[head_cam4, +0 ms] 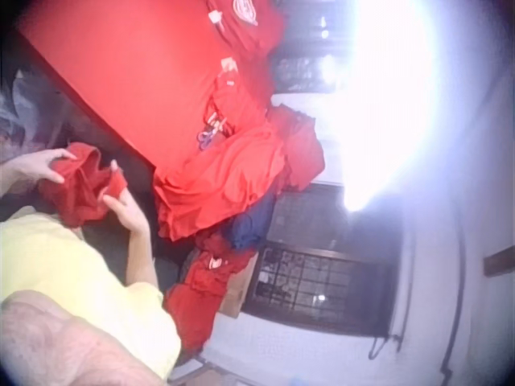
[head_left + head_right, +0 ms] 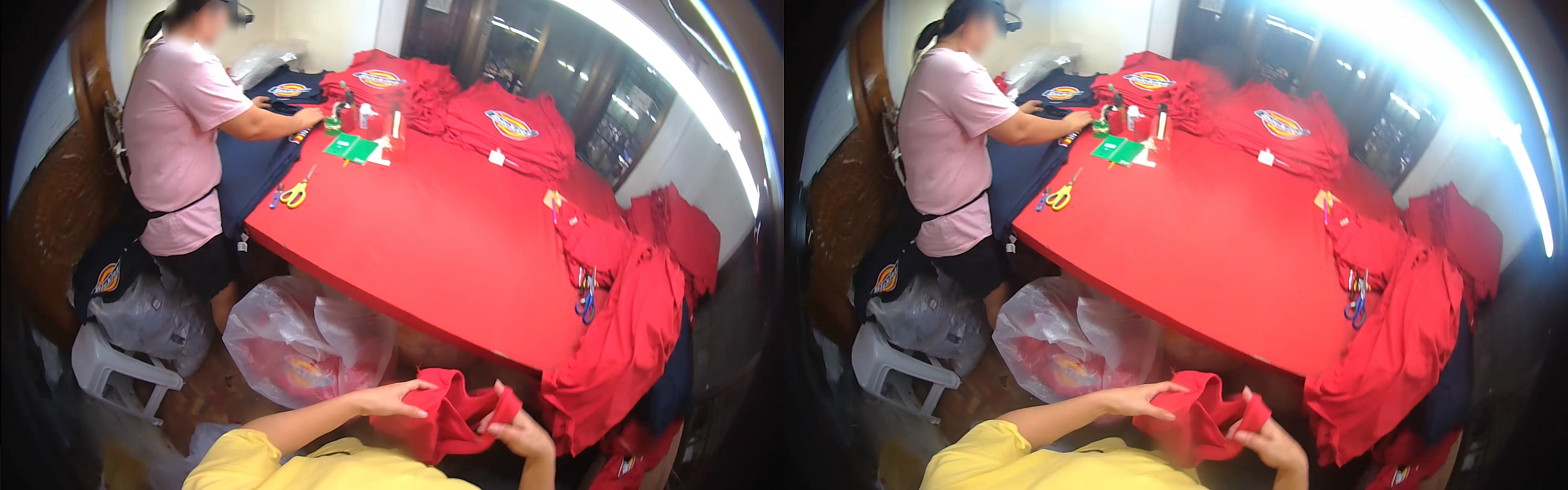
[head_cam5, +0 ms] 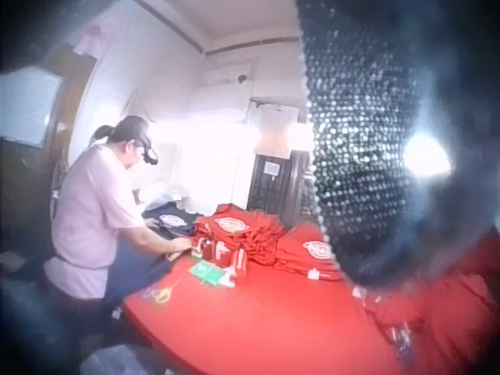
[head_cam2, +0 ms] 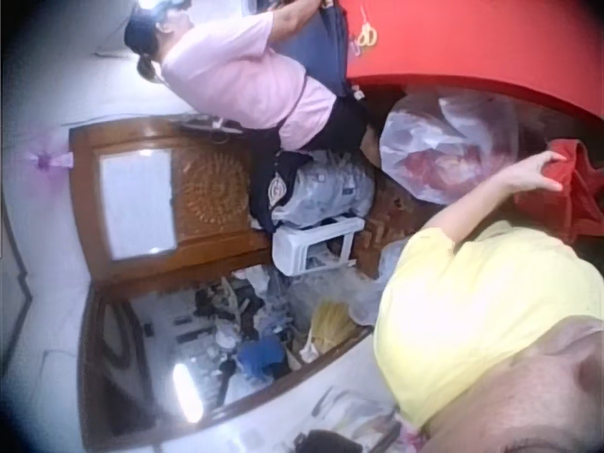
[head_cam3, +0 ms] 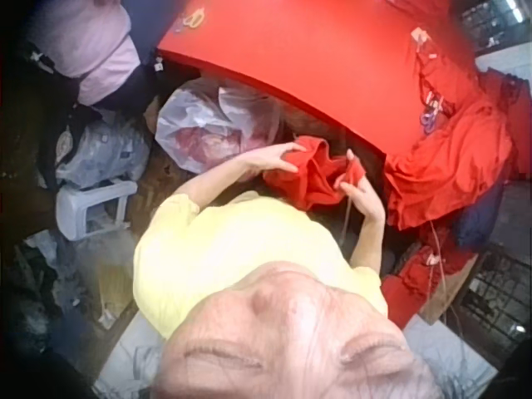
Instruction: The person picks up red shirts from a large pile, spreads each one out on a table, and uses a lint roller and small shears to remove debris and loose threads.
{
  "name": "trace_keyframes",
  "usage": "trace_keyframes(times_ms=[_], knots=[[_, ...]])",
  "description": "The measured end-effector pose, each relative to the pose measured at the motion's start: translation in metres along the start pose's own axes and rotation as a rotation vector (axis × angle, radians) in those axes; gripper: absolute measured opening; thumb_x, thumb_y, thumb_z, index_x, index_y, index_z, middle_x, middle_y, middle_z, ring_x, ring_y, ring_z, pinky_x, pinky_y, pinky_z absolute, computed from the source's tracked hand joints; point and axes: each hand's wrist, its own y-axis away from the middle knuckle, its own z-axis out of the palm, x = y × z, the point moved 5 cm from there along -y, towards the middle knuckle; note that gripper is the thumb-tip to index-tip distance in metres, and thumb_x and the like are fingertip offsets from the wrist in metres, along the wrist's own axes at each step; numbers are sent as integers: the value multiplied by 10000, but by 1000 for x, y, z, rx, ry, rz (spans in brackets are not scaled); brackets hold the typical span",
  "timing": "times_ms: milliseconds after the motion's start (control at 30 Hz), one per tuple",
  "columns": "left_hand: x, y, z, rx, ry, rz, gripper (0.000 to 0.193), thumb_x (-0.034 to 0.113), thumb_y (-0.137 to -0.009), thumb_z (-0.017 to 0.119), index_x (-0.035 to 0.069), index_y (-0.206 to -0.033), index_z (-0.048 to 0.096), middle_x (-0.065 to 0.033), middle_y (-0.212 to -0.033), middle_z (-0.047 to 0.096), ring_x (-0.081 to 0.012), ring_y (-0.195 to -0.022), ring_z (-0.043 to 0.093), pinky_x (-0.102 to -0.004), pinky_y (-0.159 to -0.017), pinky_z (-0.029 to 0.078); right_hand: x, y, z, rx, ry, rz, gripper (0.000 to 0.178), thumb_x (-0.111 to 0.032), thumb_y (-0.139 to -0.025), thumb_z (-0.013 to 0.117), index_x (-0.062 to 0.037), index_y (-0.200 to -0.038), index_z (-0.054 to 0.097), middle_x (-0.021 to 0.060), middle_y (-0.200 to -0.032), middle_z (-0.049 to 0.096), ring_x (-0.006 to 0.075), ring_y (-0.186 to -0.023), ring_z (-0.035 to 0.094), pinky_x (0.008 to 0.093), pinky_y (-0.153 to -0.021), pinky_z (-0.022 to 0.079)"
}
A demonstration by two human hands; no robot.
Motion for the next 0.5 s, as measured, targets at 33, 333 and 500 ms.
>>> trace_keyframes(times_ms=[33,333,500], knots=[[-19,4,4,50,-116,29,585,294,-899,671,89,-1404,458,-80,-1307,571,-193,-1236,493,-333,-1059,369,-17,-2,-15,99,76,75,619,-118,-837,644,-128,-1417,427,104,-905,649,201,-855,626,347,-813,483],[73,37,0,380,-911,510,640,364,-843,725,106,-1384,503,-132,-1175,632,-263,-1156,562,-391,-967,460,-148,16,-34,656,1167,-432,203,50,-729,580,-27,-889,679,130,-788,597,283,-720,587,373,-665,477],[130,-11,34,248,-479,580,275,259,-816,716,33,-902,586,-169,-847,619,-362,-788,622,-405,-659,495,-138,-4,62,197,1195,-721,368,16,-674,660,-59,-1025,581,111,-900,550,287,-756,575,370,-647,491]])
